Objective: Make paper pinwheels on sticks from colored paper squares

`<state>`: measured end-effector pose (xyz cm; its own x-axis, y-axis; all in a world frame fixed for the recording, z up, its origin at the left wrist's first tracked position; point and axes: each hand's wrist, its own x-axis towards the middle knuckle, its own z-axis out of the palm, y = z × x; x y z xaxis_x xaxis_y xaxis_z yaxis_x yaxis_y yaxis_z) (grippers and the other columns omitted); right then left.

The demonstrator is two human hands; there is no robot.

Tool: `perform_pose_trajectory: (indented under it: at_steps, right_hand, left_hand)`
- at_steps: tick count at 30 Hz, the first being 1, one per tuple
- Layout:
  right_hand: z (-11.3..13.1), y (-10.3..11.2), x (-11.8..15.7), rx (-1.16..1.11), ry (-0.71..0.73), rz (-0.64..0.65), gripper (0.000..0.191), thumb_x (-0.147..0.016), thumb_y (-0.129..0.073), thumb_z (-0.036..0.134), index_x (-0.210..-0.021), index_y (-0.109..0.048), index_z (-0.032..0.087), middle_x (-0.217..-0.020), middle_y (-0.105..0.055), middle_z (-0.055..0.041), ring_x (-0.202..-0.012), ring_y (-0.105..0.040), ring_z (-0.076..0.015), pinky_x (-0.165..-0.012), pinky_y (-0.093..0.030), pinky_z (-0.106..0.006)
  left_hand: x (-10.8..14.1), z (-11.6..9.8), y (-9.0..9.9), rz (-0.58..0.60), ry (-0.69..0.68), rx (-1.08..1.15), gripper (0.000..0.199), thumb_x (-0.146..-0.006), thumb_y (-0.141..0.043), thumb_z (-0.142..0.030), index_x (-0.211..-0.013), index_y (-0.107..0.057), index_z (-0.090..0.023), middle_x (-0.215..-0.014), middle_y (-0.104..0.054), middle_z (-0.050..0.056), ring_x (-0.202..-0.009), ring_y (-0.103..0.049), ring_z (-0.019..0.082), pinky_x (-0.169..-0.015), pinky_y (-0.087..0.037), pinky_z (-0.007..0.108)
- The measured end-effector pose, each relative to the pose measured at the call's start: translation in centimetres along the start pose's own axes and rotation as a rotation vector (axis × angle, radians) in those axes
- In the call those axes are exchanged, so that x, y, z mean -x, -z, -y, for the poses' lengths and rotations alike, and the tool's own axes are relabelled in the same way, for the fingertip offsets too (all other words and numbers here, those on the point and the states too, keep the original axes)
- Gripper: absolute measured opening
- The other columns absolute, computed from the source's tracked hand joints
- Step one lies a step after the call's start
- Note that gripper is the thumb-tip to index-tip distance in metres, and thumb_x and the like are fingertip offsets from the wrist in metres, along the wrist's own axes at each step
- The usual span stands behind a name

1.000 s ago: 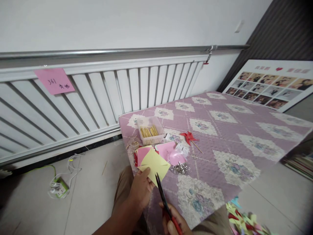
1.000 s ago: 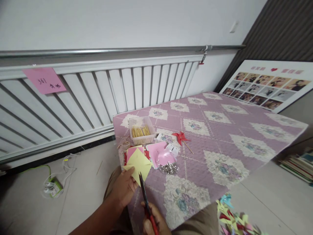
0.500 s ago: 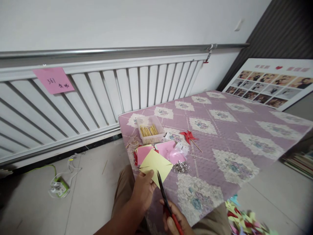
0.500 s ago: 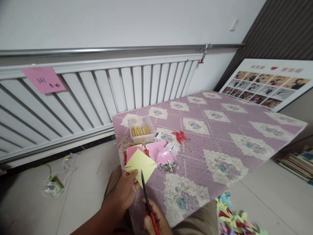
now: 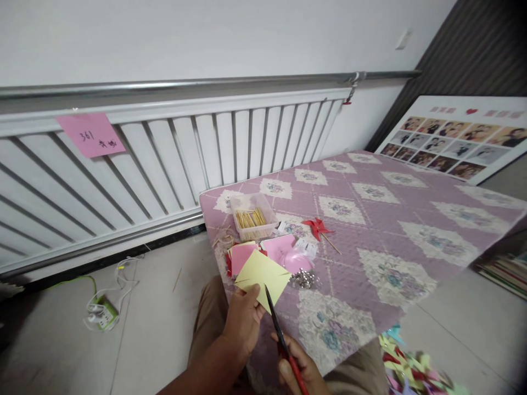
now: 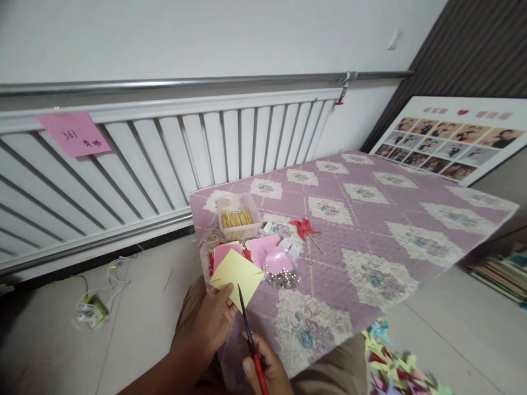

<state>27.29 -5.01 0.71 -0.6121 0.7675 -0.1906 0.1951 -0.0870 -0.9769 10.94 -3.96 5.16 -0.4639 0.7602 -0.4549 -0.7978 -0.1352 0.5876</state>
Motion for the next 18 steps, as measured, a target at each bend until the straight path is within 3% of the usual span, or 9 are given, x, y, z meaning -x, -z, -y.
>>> perform_pose_trajectory:
  at_steps: [4, 14, 18]
  right_hand:
    - [-0.6, 0.0, 0.0, -0.027, -0.047, 0.018, 0.052, -0.084, -0.056, 0.057, -0.123, -0.062, 0.024, -0.082, -0.067, -0.0054, -0.071, -0.061, -0.0217, -0.069, -0.052, -0.031]
    - [-1.2, 0.1, -0.1, -0.025, -0.046, -0.001, 0.05, -0.081, -0.06, 0.057, -0.119, -0.065, 0.024, -0.083, -0.067, -0.0053, -0.076, -0.062, -0.0233, -0.07, -0.053, -0.031]
    - [-1.6, 0.1, -0.2, -0.02, -0.029, -0.008, 0.05, -0.081, -0.059, 0.057, -0.119, -0.065, 0.025, -0.082, -0.066, -0.0052, -0.07, -0.06, -0.0214, -0.066, -0.052, -0.031]
  left_hand:
    - [0.1, 0.0, -0.1, 0.021, 0.008, 0.007, 0.025, -0.076, -0.065, -0.014, -0.1, -0.064, -0.022, -0.103, -0.072, 0.007, -0.089, -0.067, 0.021, -0.077, -0.053, 0.03]
    - [0.2, 0.0, -0.3, 0.028, 0.002, -0.001, 0.026, -0.078, -0.063, -0.013, -0.102, -0.063, -0.022, -0.105, -0.072, 0.007, -0.093, -0.068, 0.023, -0.082, -0.053, 0.031]
    - [0.1, 0.1, -0.2, 0.034, -0.001, 0.007, 0.026, -0.078, -0.063, -0.013, -0.102, -0.064, -0.023, -0.105, -0.071, 0.008, -0.092, -0.067, 0.023, -0.081, -0.053, 0.032]
